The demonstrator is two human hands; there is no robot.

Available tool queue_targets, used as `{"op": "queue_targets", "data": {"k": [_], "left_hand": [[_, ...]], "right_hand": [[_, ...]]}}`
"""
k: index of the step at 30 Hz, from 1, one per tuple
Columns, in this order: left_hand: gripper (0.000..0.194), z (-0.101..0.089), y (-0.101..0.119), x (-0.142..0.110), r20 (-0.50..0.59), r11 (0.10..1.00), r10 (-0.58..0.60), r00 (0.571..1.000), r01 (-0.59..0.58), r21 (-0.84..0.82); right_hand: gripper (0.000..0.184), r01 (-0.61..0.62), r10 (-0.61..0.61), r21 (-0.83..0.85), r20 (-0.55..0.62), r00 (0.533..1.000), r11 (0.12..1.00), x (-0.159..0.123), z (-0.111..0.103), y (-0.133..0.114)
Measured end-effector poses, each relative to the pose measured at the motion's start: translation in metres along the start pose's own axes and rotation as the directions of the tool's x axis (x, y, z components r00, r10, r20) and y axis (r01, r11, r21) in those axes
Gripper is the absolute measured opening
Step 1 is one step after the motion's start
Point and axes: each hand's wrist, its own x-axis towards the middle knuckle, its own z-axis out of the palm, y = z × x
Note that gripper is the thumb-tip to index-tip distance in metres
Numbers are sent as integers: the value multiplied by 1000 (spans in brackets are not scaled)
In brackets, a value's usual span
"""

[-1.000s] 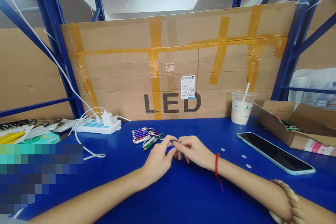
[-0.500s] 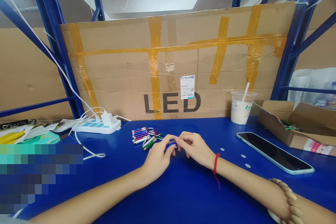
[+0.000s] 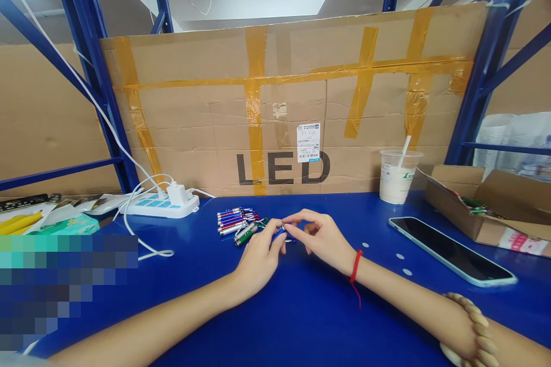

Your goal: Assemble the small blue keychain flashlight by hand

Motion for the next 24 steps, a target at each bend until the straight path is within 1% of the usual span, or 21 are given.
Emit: {"op": "queue_targets", "data": {"k": [7,13,24], "left_hand": [[12,-1,2,-2,-9,1000,13,1000,-13,-8],[11,-2,3,-3,17,1000,8,1000,-7,-24],[13,-1,0,-3,27,1000,-2,1000,2,-5]], "right_hand": [[27,-48,46,106,21,999,993,3,-1,7],[29,-55,55,80,3,998,995,4,-2,6],[30,-86,85,69,22,996,994,2,-1,5]]}}
